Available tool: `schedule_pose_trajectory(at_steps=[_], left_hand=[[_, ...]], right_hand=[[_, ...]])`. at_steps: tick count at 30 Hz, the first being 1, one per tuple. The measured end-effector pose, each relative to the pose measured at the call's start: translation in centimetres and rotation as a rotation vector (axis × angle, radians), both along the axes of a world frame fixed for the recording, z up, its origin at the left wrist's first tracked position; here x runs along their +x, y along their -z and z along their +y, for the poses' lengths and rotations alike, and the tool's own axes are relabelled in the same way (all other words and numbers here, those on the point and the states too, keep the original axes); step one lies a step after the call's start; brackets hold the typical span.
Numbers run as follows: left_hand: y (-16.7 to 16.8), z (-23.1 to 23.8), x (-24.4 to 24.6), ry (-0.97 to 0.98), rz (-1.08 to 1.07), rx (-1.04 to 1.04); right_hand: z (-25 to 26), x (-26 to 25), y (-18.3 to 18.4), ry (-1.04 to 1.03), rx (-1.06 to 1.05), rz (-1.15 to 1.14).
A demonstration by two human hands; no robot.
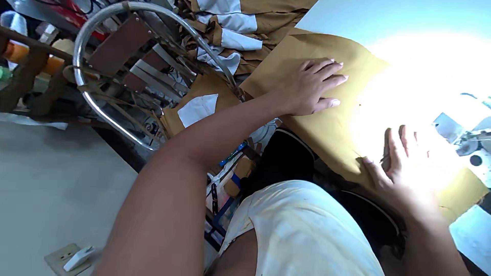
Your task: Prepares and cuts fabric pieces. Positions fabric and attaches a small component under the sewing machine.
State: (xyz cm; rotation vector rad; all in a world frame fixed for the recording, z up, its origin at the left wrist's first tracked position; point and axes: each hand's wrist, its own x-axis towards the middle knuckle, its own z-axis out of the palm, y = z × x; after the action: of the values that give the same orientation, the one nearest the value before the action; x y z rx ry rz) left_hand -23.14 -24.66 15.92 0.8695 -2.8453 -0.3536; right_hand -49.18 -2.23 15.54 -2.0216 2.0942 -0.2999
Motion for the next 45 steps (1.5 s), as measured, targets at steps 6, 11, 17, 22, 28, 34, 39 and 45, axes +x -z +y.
schedule_pose_trajectory(at_steps=[6,11,17,22,28,34,39,45], left_hand=[[-9.0,3.5,-2.7,-0.080,-0.497,0.127],[-0.3,-0.9,-2.1,0.085,-0.026,-0.018],[-1.8,-0.9,-2.3,0.077,-0.100,-0.005],[-1.6,-0.3,-3.2,0.071,-0.070,0.009],[-0.7,0.1,-5.1,0.085,-0.021,0.019],[-1.3,0.1,-5.1,0.065,-0.044,0.030],[-1.5,0.2,-5.5,0.037,-0.053,0.024],[-1.4,0.9,-5.5,0.022,-0.045,-0.010]], right_hand=[[1.5,-1.0,-0.1,0.039,0.004,0.050],[1.5,-0.5,0.1,0.060,-0.001,0.094],[3.0,-1.9,-1.0,0.072,-0.008,-0.124],[4.9,-3.2,-1.3,0.182,-0.117,-0.040],[2.0,1.3,-1.8,0.076,-0.182,-0.068],[0.8,2.0,-0.6,0.081,-0.017,0.022],[8.1,-4.2,-0.7,0.288,-0.002,0.018],[9.9,-7.3,-0.9,0.338,-0.070,-0.023]])
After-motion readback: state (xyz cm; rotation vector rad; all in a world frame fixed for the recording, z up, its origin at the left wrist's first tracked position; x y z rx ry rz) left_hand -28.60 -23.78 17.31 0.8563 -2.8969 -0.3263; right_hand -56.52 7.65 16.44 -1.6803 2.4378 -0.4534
